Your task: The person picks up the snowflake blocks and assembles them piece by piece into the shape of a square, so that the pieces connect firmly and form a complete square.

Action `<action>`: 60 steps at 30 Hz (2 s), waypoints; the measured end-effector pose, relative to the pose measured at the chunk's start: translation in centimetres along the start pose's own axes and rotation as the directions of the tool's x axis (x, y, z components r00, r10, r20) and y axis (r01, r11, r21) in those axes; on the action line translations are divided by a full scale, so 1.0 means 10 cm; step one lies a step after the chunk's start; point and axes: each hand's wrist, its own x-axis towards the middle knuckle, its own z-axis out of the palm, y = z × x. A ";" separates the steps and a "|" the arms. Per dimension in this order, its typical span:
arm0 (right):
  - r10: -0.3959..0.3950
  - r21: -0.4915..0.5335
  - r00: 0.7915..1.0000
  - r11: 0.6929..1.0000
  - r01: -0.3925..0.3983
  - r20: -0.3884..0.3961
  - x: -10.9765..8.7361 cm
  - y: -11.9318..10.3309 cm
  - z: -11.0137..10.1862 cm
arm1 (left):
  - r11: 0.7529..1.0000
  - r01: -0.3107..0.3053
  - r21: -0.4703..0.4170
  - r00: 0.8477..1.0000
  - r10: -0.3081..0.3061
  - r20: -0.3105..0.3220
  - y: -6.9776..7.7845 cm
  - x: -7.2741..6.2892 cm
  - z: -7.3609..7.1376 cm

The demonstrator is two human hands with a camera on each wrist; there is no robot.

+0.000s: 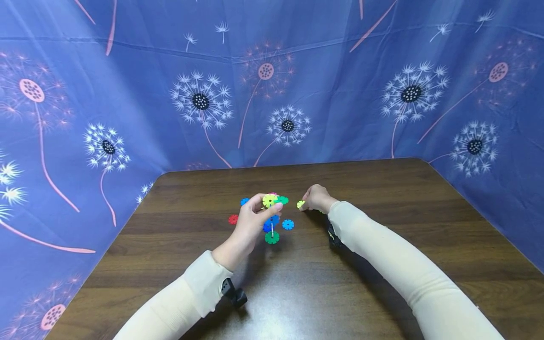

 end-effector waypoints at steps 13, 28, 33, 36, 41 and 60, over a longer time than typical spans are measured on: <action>0.008 0.367 0.993 0.929 -0.052 0.122 -0.01 0.11 -0.05 | 0.999 0.015 0.037 1.000 -0.014 -0.028 -0.02 0.02 0.04; -0.020 0.510 0.990 0.859 -0.054 0.139 -0.08 0.11 -0.23 | 0.998 0.051 0.043 0.998 -0.049 -0.041 -0.05 0.05 0.04; -0.029 0.533 0.990 0.845 -0.048 0.135 -0.13 0.05 -0.26 | 0.998 0.042 0.050 0.998 -0.040 -0.049 -0.06 0.07 0.04; -0.030 0.544 0.989 0.837 -0.054 0.144 -0.17 0.02 -0.29 | 0.998 0.031 0.052 0.998 -0.029 -0.053 -0.07 0.08 0.03; -0.041 0.565 0.989 0.824 -0.046 0.141 -0.24 -0.04 -0.34 | 0.998 0.035 0.049 0.998 -0.032 -0.058 -0.06 0.09 0.03; -0.181 0.440 0.979 0.890 0.121 0.097 -0.60 -0.24 -0.45 | 0.995 0.045 0.091 0.998 -0.040 -0.048 -0.05 0.13 0.07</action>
